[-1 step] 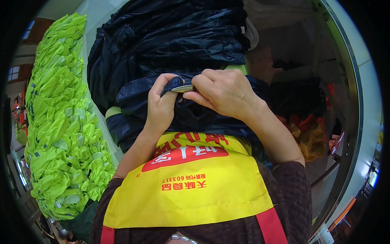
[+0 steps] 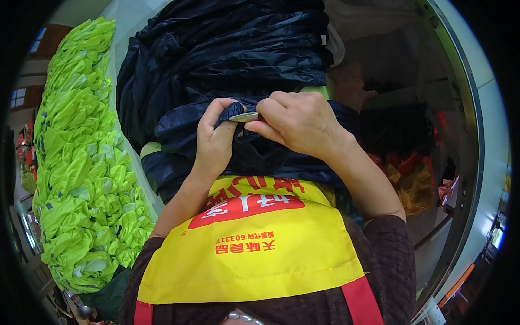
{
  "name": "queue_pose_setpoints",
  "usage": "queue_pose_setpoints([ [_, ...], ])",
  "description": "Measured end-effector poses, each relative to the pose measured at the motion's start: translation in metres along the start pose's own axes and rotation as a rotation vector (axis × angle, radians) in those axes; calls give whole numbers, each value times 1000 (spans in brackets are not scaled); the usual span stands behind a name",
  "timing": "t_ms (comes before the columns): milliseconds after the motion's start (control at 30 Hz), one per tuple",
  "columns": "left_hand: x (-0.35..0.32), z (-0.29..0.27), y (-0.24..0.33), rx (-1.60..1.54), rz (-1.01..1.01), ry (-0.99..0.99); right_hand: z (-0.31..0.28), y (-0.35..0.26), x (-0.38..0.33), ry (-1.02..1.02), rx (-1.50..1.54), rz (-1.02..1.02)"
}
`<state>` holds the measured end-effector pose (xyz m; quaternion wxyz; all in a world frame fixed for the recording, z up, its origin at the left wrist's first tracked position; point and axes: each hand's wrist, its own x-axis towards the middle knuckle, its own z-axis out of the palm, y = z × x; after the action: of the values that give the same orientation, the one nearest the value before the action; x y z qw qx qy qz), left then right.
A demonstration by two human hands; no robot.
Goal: The person repeatedly cuts and removes tags from a pile of dark-colored garments using a small blade. The person handles each garment one at a time, snips the tag, and sets the garment aside.
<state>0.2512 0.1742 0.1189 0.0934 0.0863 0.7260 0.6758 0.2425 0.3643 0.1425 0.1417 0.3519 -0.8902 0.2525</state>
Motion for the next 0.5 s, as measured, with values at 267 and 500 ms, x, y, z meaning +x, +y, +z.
queue_pose_setpoints([
  [267, 0, 3, 2, 16, -14, 16, 0, -13, -3, 96, 770, 457],
  [500, 1, -4, 4, -12, 85, 85, 8, 5, 9, 414, 679, 462],
])
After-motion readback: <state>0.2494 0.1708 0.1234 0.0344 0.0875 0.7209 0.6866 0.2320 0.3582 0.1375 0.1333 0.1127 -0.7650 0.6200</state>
